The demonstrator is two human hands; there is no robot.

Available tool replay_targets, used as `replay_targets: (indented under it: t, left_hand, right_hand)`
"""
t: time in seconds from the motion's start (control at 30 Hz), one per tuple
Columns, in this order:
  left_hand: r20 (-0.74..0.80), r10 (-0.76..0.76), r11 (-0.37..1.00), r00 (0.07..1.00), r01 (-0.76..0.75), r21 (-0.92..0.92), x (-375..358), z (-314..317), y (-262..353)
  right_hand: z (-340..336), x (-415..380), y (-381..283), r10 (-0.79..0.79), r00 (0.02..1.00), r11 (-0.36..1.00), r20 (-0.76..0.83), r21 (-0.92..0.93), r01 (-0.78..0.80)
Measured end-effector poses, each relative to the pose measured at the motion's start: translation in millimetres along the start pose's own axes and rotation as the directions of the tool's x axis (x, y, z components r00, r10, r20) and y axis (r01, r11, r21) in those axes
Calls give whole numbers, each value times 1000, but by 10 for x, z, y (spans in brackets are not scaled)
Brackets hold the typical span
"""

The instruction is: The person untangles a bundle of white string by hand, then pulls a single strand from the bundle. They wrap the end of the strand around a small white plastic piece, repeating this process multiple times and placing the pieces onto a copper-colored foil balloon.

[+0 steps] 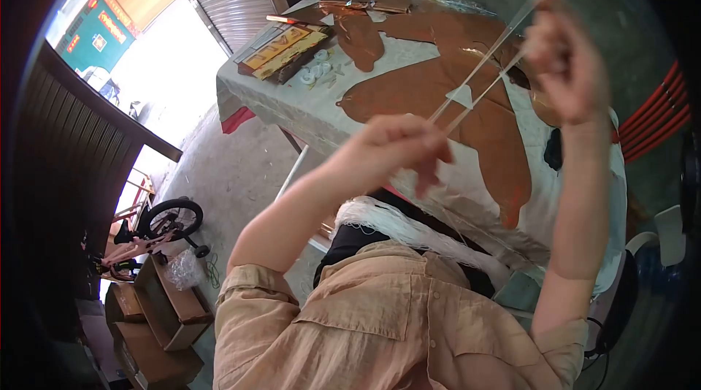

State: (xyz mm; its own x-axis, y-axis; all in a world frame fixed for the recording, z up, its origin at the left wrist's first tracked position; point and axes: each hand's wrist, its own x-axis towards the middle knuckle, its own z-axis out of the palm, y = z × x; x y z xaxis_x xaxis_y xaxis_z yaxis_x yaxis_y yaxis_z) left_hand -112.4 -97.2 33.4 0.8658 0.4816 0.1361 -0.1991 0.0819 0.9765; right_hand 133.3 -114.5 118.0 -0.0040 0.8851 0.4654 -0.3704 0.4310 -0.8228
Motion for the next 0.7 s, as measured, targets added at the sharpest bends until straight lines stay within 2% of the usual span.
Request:
replay_targets:
  t: [0.03,0.1,0.17,0.23,0.27,0.33,0.4,0.47,0.53,0.57,0.6,0.63,0.7]
  left_hand:
    - [-68,-5,1000,998,5,-6,-87,-135,23]
    - [-4,-75,997,997,75,8,-337,-503,115]
    - [-13,-111,981,994,112,158,-576,-829,204]
    - [-130,-122,967,984,147,207,-791,-1079,283]
    - [-133,-123,967,983,149,207,-866,-1168,343]
    - [-306,-70,809,950,233,540,-971,-1277,499]
    - [-467,131,606,874,303,736,-1030,-1291,676]
    - [-551,266,597,791,314,739,-1071,-1422,839]
    - [-497,315,550,809,271,790,-1173,-1611,989]
    - [-468,368,519,804,240,821,-1204,-1659,1030]
    - [-520,391,542,759,266,797,-1198,-1622,1073]
    - [-530,386,559,755,266,786,-1199,-1588,1113]
    - [-541,382,573,750,267,775,-1211,-1561,1131]
  right_hand:
    - [-224,-14,-184,2,999,993,-41,119,3]
    - [-771,-54,-462,-79,986,950,146,310,30]
    - [-1177,-175,-702,-115,993,932,3,347,106]
    - [-1416,-313,-829,-125,991,935,-56,328,137]
    - [-1515,-370,-875,-140,984,937,-113,306,169]
    - [-1633,-445,-941,-156,977,931,-148,307,195]
    - [-1733,-497,-992,-171,969,925,-181,308,221]
    - [-1803,-523,-1019,-246,918,913,-309,245,327]
    - [-1804,-535,-1007,-236,921,914,-309,250,318]
    - [-1793,-534,-993,-244,931,916,-273,250,313]
    - [-1754,-536,-978,-250,939,918,-236,249,308]
    - [-1711,-538,-961,-252,937,918,-240,248,311]
    - [-1641,-530,-920,-238,964,934,-119,244,261]
